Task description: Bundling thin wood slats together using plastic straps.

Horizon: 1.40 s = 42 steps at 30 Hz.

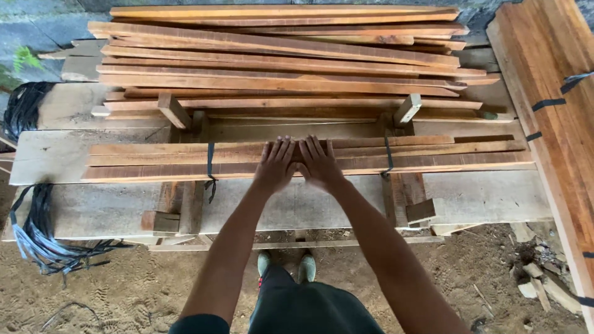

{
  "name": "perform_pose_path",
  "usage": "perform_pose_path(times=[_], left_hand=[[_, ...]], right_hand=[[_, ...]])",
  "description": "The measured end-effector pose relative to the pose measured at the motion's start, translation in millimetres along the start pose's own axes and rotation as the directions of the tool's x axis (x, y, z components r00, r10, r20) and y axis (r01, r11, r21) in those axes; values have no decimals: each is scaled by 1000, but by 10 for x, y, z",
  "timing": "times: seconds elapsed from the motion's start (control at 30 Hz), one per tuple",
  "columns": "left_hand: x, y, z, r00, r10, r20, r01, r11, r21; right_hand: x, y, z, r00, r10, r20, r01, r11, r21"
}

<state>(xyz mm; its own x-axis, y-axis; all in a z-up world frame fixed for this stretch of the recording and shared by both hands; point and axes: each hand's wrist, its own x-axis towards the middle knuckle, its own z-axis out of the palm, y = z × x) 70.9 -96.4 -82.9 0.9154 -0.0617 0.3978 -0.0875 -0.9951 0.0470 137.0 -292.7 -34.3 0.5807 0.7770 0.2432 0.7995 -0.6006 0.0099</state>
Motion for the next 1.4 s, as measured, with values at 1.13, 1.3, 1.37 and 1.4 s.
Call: perform_pose_path(times=[1.13,1.3,1.37,1.4], left_hand=[[-593,-828,-392,988,-141,-71,155,946,285],[-627,-935,-320,974,-197,107,174,965,194],[-605,-932,-353,986,-155,69,134,961,242],[-604,-933,-361,986,-154,65,134,961,242]], right_hand=[[-837,1122,-202,952,21,-307,-133,927,-351],[-834,1102,-204,963,34,-267,-130,927,-351],[-830,1105,-212,965,54,-258,-146,924,-354],[-811,1094,-211,964,53,-260,-147,923,-356]])
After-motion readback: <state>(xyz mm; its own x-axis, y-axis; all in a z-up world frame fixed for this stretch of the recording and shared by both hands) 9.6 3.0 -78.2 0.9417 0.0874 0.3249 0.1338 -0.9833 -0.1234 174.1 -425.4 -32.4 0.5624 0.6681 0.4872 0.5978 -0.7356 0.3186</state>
